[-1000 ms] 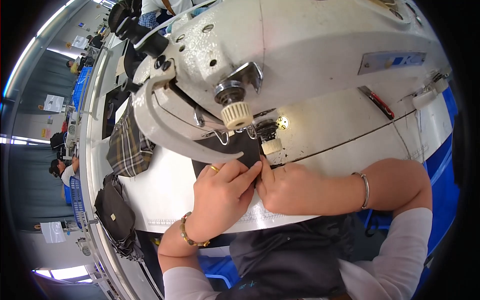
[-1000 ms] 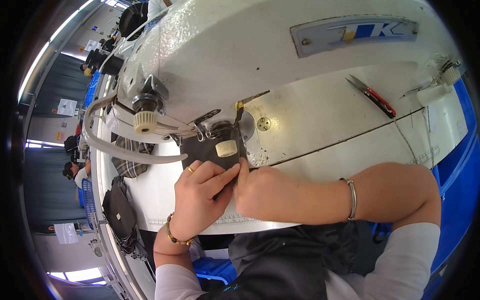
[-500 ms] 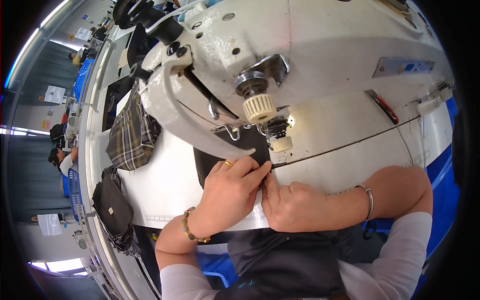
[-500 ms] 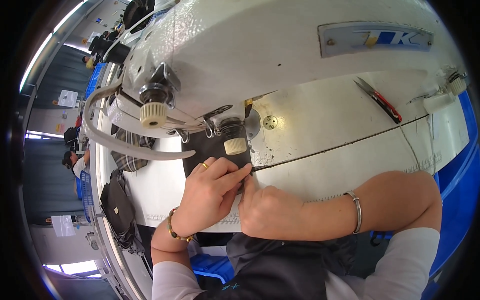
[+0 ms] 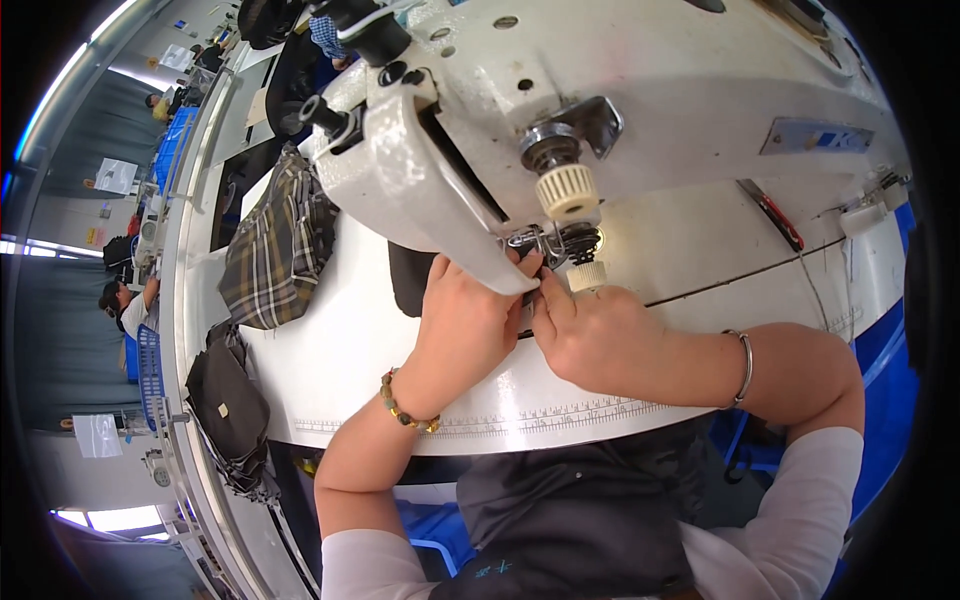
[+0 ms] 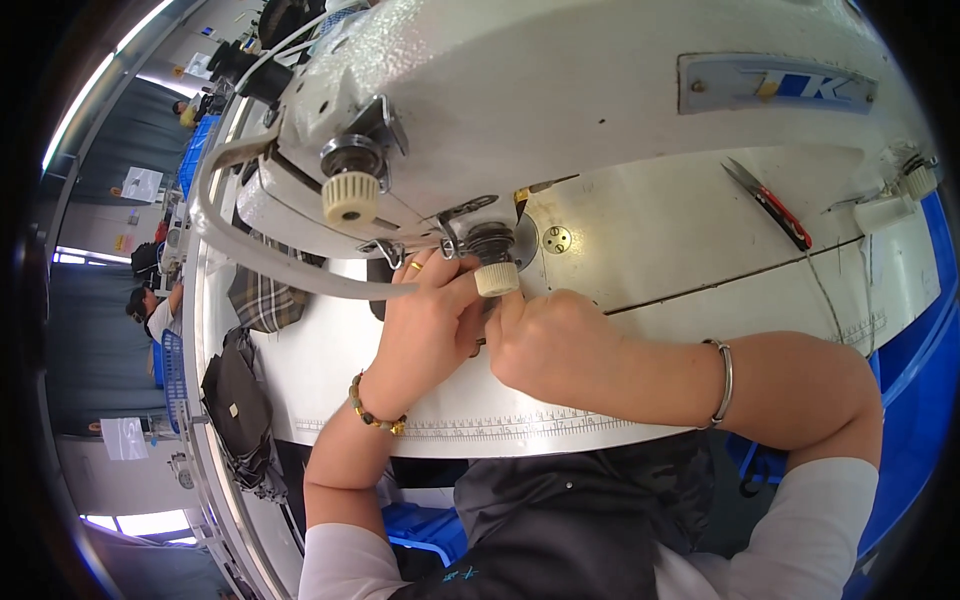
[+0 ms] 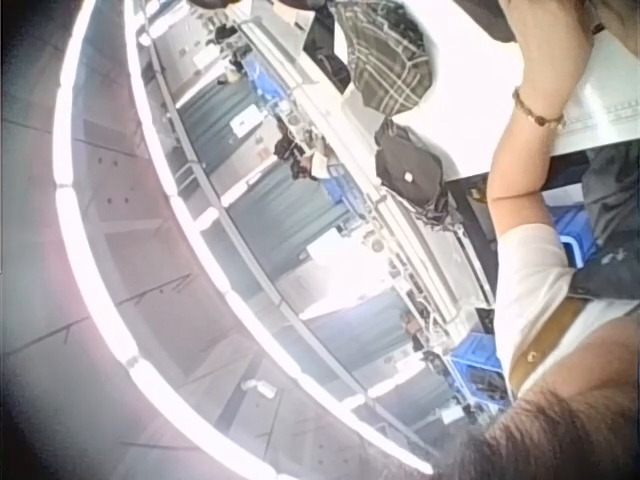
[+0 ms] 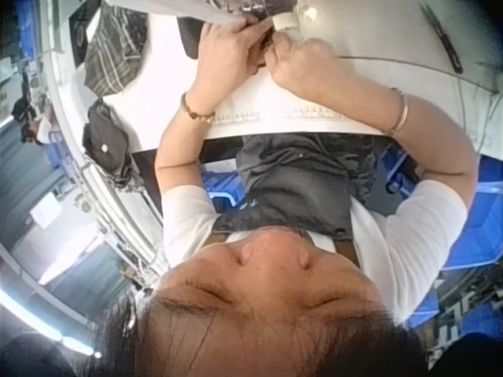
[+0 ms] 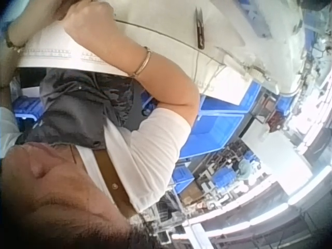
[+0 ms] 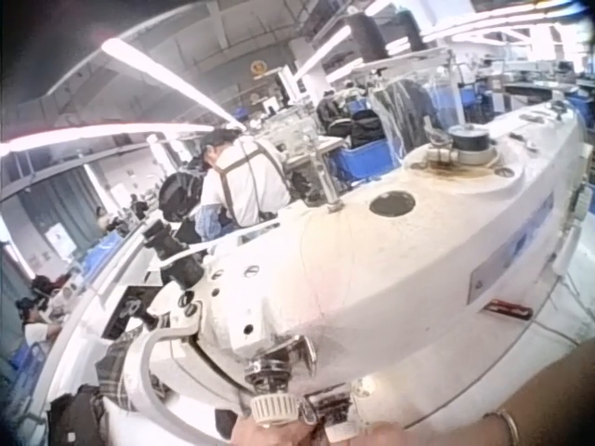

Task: Assembling components of a bag using an industrial sewing machine.

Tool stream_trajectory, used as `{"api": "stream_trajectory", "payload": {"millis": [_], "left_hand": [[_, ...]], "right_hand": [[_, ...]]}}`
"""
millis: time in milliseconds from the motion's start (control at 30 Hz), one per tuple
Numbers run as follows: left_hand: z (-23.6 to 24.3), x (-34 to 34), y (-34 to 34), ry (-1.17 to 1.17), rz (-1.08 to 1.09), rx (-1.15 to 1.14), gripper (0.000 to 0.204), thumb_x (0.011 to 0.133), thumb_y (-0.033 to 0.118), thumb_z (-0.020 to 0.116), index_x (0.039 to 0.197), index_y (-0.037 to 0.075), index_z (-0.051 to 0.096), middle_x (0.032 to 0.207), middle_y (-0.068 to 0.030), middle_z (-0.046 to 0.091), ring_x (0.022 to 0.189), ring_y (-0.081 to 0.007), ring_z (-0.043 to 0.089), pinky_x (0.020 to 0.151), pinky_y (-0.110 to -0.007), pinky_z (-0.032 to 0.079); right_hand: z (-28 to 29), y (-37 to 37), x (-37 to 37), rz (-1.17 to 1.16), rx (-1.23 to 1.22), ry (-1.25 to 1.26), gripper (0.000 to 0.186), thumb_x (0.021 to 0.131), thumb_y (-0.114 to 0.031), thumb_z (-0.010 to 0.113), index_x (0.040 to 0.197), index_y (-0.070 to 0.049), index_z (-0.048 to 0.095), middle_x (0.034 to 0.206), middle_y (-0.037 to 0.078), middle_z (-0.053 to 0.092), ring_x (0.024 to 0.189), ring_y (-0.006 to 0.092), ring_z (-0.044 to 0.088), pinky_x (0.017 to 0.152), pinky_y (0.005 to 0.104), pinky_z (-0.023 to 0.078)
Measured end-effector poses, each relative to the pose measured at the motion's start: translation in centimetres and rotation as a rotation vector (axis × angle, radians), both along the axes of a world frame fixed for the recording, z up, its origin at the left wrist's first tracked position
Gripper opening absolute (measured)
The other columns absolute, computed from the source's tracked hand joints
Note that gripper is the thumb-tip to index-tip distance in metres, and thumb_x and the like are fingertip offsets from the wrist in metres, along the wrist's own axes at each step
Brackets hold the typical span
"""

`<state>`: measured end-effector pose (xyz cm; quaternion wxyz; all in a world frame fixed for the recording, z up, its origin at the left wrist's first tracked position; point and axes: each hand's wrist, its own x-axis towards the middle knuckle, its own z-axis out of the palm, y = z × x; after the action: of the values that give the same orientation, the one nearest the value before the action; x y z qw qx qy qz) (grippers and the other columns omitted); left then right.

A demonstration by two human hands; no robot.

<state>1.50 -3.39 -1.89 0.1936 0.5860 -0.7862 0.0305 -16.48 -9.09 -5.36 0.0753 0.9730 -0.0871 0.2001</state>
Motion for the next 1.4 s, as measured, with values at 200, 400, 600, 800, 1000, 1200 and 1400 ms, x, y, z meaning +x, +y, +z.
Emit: {"api": "stream_trajectory", "payload": {"millis": [200,400,600,800,1000,1200,1400], "left_hand": [[0.1,1.1,0.1,0.093,0.013,0.015,0.033,0.073,-0.011,0.065,0.104,0.001,0.072,0.090,-0.0102,0.064,0.085,-0.0319,0.060,0.071,-0.041,0.048],[-0.6,2.3,-0.4,0.182,0.024,0.003,0.022,0.078,-0.004,0.073,0.099,0.001,0.074,0.078,-0.0108,0.063,0.064,-0.0259,0.061,0.055,-0.034,0.047],[-0.6,2.5,-0.8,0.305,0.007,0.025,0.024,0.074,0.001,0.080,0.098,0.003,0.077,0.076,-0.0101,0.066,0.059,-0.0196,0.060,0.054,-0.031,0.047],[-1.1,1.9,-0.8,-0.089,-0.086,-0.273,0.027,0.062,0.009,0.081,0.089,0.009,0.077,0.077,0.0004,0.061,0.065,-0.0173,0.058,0.054,-0.031,0.046],[0.0,1.0,0.5,-0.199,-0.089,-0.173,0.026,0.068,0.011,0.070,0.093,0.012,0.076,0.092,-0.0011,0.066,0.088,-0.0192,0.064,0.072,-0.034,0.054],[0.4,1.1,0.7,-0.226,-0.062,-0.034,0.027,0.076,0.011,0.069,0.103,0.011,0.074,0.089,-0.0031,0.064,0.083,-0.0222,0.062,0.068,-0.036,0.051],[0.6,1.1,0.8,-0.207,-0.057,-0.009,0.026,0.075,0.011,0.071,0.101,0.011,0.074,0.093,-0.0037,0.066,0.086,-0.0226,0.064,0.069,-0.036,0.051]], "right_hand": [[0.0,-0.8,-0.1,0.036,0.071,-0.011,0.029,0.074,-0.012,0.061,0.094,0.006,0.070,0.104,0.034,0.069,0.049,0.0156,0.063,0.041,0.0269,0.046],[0.2,-0.1,-0.3,0.057,-0.053,-0.113,0.015,0.066,-0.015,0.066,0.073,0.000,0.065,0.074,0.012,0.063,0.048,0.0145,0.058,0.040,0.0277,0.042],[0.2,0.5,-0.5,0.100,0.078,-0.089,0.040,0.073,-0.015,0.065,0.106,0.008,0.069,0.110,0.027,0.067,0.048,0.0132,0.059,0.044,0.0254,0.047],[0.3,0.5,-0.4,0.116,0.104,-0.060,0.040,0.077,-0.014,0.063,0.111,0.008,0.068,0.111,0.028,0.068,0.049,0.0143,0.061,0.045,0.0268,0.050],[0.0,0.2,-0.6,0.126,0.162,-0.071,0.036,0.078,-0.011,0.063,0.108,0.009,0.068,0.113,0.032,0.067,0.049,0.0157,0.062,0.043,0.0290,0.049],[0.2,0.3,-0.5,0.136,0.153,-0.096,0.032,0.079,-0.009,0.063,0.104,0.009,0.068,0.108,0.035,0.067,0.049,0.0170,0.063,0.041,0.0299,0.049],[0.2,0.3,-0.4,0.134,0.120,-0.101,0.031,0.079,-0.011,0.063,0.102,0.009,0.069,0.103,0.034,0.069,0.050,0.0173,0.064,0.041,0.0295,0.048]]}}
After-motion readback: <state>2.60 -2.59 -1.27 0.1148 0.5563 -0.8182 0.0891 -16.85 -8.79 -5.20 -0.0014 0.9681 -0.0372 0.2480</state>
